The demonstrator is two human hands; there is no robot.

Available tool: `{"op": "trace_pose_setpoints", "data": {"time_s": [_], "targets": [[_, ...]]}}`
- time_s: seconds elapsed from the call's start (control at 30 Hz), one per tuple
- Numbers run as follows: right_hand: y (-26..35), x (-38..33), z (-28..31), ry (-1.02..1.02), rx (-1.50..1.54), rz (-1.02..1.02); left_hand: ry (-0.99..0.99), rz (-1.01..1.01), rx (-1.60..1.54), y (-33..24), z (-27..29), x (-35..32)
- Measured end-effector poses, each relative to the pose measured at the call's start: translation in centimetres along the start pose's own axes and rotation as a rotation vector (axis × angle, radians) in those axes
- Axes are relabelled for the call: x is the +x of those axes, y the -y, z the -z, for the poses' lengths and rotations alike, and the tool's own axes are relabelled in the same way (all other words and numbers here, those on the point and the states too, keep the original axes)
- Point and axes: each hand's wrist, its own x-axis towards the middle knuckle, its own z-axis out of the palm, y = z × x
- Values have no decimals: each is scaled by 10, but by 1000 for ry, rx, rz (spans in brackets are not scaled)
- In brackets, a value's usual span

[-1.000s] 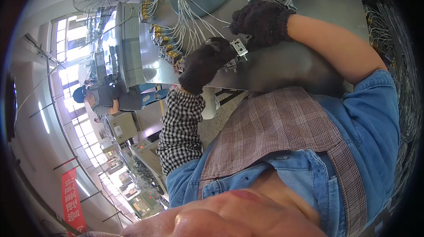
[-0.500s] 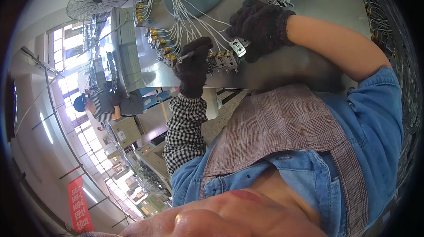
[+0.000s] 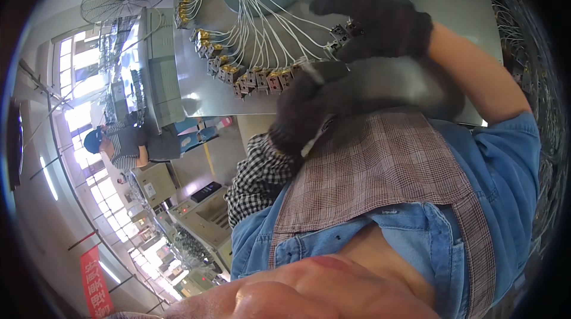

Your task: Arranging wires and securing clips on a large industrial motor stator.

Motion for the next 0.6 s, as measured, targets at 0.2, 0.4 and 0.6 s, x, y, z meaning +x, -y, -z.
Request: {"op": "trace_pose_setpoints", "data": {"time_s": [0.2,0.4,0.6], "targets": [[-19,-91,11,-353,-297,-95,366,408,-461,11,-66,41],[-20,-124,-5,-39,-657,-418,479,335,-122,-15,-87,76],[-13,-116,20,5,-546,-473,200,-339,402,37,-70,24]]}}
